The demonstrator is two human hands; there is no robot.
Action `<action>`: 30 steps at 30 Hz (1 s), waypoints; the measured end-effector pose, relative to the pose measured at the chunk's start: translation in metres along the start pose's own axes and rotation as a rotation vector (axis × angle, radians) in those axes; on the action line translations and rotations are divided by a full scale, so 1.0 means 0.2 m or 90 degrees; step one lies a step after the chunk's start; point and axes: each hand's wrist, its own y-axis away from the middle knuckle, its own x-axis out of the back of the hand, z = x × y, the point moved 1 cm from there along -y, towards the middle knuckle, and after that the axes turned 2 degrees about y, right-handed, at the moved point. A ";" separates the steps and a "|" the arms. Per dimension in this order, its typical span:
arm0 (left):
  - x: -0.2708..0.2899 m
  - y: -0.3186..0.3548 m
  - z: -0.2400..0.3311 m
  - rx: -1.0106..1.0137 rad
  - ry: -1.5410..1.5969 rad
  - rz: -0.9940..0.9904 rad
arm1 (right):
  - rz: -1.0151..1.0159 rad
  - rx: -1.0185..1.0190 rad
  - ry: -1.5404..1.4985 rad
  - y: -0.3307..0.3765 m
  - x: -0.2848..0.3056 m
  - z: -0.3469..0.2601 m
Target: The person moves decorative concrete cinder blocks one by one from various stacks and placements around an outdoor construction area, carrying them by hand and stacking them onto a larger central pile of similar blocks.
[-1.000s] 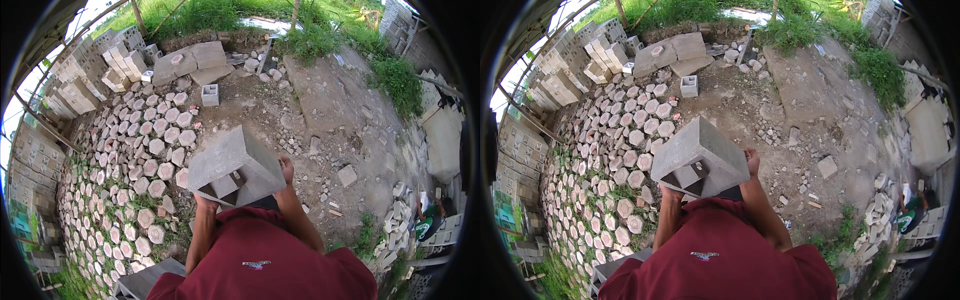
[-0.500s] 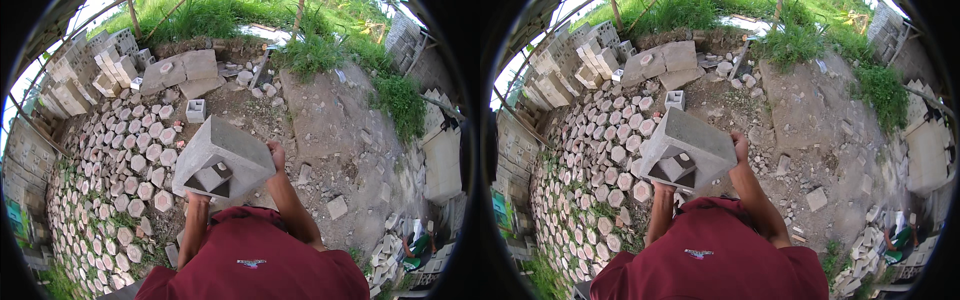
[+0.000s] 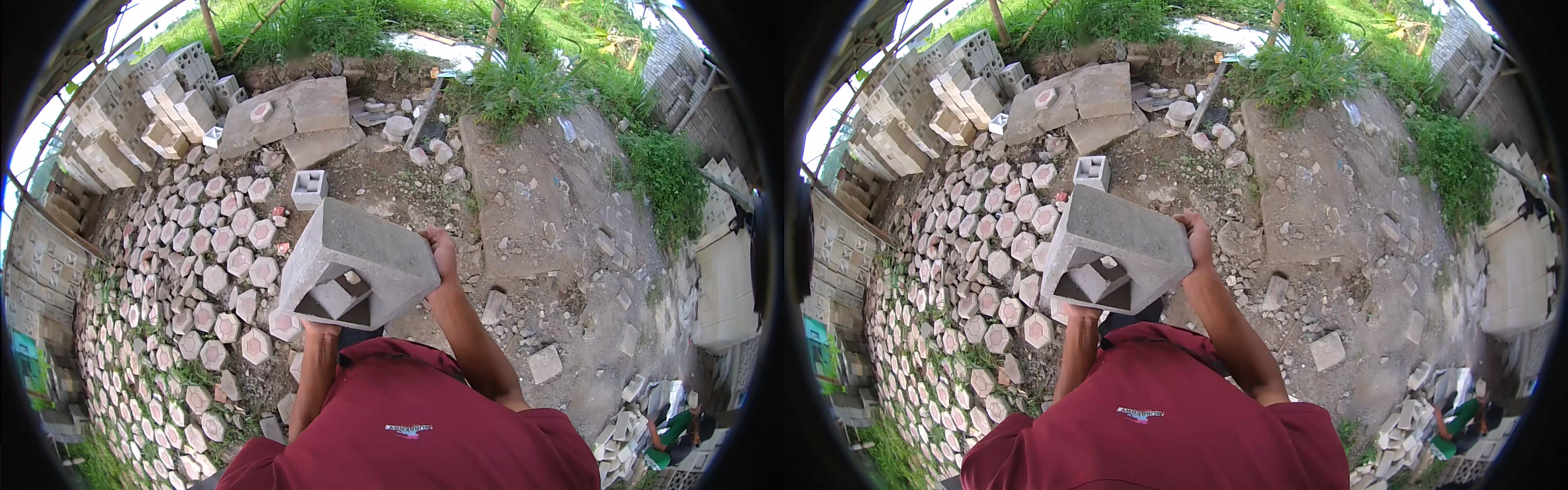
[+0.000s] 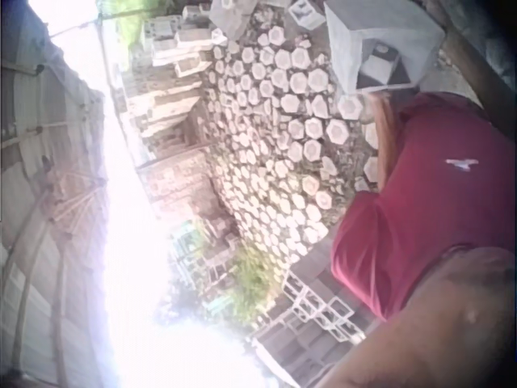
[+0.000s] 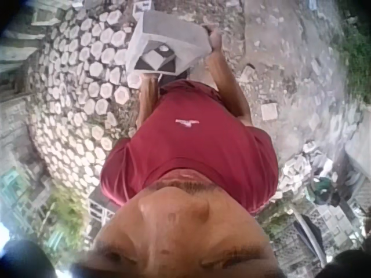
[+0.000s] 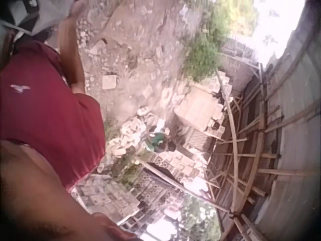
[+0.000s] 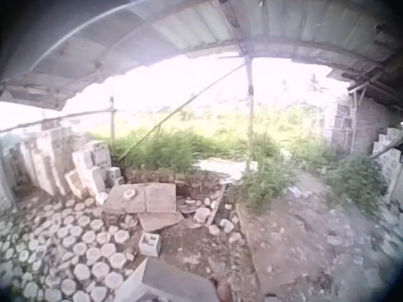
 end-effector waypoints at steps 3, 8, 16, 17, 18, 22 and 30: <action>-0.08 -0.29 0.00 0.000 0.036 0.002 | -0.005 -0.016 0.033 -0.28 -0.08 -0.07; -0.17 -0.76 0.07 -0.030 0.075 0.004 | 0.003 0.000 0.082 -0.74 -0.33 -0.15; -0.26 -1.40 0.20 -0.053 0.105 0.062 | -0.004 -0.059 0.105 -1.33 -0.72 -0.22; -0.27 -1.47 0.22 -0.056 0.094 0.068 | -0.011 -0.049 0.145 -1.42 -0.73 -0.22; -0.28 -1.53 0.24 -0.058 0.084 0.072 | -0.018 -0.038 0.186 -1.50 -0.73 -0.22; -0.22 -1.79 0.27 -0.067 0.067 0.123 | -0.002 -0.153 0.206 -1.74 -0.73 -0.24; -0.24 -2.30 0.28 -0.102 0.050 0.171 | 0.026 -0.137 0.536 -2.40 -0.78 -0.25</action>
